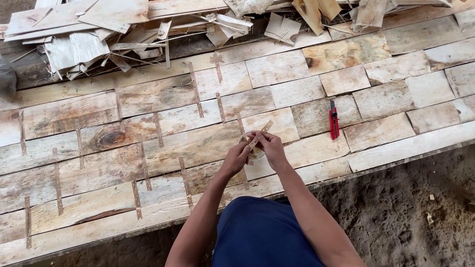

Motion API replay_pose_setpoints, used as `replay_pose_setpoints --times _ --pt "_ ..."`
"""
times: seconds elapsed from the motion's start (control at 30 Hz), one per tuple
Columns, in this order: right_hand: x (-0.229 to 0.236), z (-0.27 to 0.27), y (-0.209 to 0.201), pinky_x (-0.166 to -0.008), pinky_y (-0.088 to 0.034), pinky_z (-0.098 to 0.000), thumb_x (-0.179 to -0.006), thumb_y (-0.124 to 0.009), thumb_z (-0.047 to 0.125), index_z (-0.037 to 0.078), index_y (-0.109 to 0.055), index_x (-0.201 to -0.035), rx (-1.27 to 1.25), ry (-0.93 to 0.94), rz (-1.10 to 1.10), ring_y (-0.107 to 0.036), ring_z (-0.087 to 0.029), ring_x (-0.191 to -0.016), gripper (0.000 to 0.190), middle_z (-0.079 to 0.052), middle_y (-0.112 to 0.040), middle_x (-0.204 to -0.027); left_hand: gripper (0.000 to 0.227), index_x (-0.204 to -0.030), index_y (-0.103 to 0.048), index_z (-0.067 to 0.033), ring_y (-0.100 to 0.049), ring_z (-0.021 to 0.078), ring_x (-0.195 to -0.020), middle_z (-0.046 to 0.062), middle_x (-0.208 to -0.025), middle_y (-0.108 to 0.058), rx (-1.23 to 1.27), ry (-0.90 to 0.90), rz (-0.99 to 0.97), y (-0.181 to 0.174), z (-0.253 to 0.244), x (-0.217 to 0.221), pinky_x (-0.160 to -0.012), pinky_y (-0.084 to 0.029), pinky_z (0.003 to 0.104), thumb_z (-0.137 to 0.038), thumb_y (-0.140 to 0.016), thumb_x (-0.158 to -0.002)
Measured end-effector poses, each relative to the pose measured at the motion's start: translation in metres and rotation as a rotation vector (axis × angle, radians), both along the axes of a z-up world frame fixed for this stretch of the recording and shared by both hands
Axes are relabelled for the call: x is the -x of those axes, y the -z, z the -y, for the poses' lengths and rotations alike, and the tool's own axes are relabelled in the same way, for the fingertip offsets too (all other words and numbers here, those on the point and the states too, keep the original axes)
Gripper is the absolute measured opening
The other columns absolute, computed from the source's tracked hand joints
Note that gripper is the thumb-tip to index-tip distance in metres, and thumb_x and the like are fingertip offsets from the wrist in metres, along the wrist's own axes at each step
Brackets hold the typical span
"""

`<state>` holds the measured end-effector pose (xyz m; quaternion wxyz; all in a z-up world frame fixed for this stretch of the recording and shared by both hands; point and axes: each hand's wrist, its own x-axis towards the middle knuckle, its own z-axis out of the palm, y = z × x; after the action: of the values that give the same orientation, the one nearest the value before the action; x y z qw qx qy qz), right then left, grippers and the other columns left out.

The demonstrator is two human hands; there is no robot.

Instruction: The person applies adhesive to small strips of tape using a wooden stick and places them in a grid pattern on a wooden surface. The person repeats this process multiple times, ensuring each strip is properly aligned and pressed down.

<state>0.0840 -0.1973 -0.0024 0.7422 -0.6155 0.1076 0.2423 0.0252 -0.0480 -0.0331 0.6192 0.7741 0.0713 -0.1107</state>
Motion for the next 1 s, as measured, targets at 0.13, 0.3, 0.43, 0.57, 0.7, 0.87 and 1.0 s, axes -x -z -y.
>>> replay_pose_setpoints --times 0.13,0.3,0.43,0.57,0.7,0.87,1.0 --pt "0.001 0.002 -0.006 -0.088 -0.061 -0.0335 -0.106 -0.060 0.024 0.000 -0.072 -0.122 -0.027 -0.002 0.008 -0.076 -0.019 -0.098 0.030 -0.013 -0.078 -0.109 0.023 -0.107 -0.068 -0.0107 -0.066 0.0443 -0.082 0.026 -0.080 -0.068 0.004 0.015 0.067 -0.025 0.001 0.002 -0.080 -0.049 0.054 -0.023 -0.049 -0.104" --pt "-0.002 0.004 0.006 -0.086 -0.062 -0.0312 -0.104 -0.062 0.022 0.000 -0.070 -0.122 -0.051 0.016 0.022 -0.075 -0.016 -0.097 0.029 -0.009 -0.078 -0.110 0.036 -0.087 -0.065 -0.0109 -0.062 0.0305 -0.075 0.015 -0.071 -0.066 0.011 -0.002 0.039 -0.005 -0.005 0.007 -0.077 -0.050 0.044 -0.032 -0.047 -0.110" --pt "-0.007 0.006 0.000 -0.086 -0.062 -0.0339 -0.104 -0.063 0.023 0.001 -0.070 -0.122 -0.083 0.026 0.018 -0.076 -0.021 -0.098 0.029 -0.012 -0.077 -0.112 0.034 -0.080 -0.064 -0.0129 -0.056 0.0278 -0.069 0.012 -0.064 -0.060 0.022 0.014 0.032 0.000 -0.011 0.010 -0.072 -0.048 0.041 -0.030 -0.049 -0.105" --pt "-0.012 0.008 -0.010 -0.086 -0.062 -0.0358 -0.107 -0.057 0.023 0.002 -0.069 -0.123 -0.117 0.049 -0.017 -0.076 -0.025 -0.101 0.030 -0.014 -0.076 -0.115 0.028 -0.084 -0.066 -0.0134 -0.057 0.0271 -0.069 0.012 -0.066 -0.061 0.016 -0.001 0.049 -0.005 -0.013 0.014 -0.071 -0.048 0.040 -0.026 -0.051 -0.104" --pt "-0.021 0.015 0.001 -0.087 -0.061 -0.0360 -0.109 -0.053 0.025 0.003 -0.069 -0.123 -0.143 0.092 -0.015 -0.076 -0.025 -0.101 0.030 -0.014 -0.076 -0.115 0.021 -0.092 -0.069 -0.0131 -0.058 0.0263 -0.076 0.016 -0.076 -0.065 -0.016 -0.023 0.059 -0.019 -0.017 0.019 -0.074 -0.048 0.042 -0.023 -0.055 -0.103" --pt "-0.028 0.022 0.004 -0.089 -0.061 -0.0370 -0.108 -0.054 0.024 0.003 -0.068 -0.123 -0.146 0.116 0.012 -0.076 -0.029 -0.102 0.029 -0.016 -0.076 -0.116 0.029 -0.080 -0.068 -0.0147 -0.051 0.0194 -0.065 0.007 -0.063 -0.060 0.031 -0.014 -0.007 -0.025 -0.022 0.021 -0.066 -0.045 0.033 -0.027 -0.054 -0.103" --pt "-0.033 0.026 0.005 -0.090 -0.061 -0.0372 -0.109 -0.054 0.025 0.004 -0.067 -0.123 -0.153 0.135 0.014 -0.076 -0.029 -0.103 0.029 -0.016 -0.076 -0.116 0.028 -0.079 -0.069 -0.0137 -0.048 0.0172 -0.063 0.006 -0.061 -0.056 0.061 -0.027 -0.023 -0.018 -0.024 0.022 -0.063 -0.042 0.032 -0.027 -0.056 -0.100"
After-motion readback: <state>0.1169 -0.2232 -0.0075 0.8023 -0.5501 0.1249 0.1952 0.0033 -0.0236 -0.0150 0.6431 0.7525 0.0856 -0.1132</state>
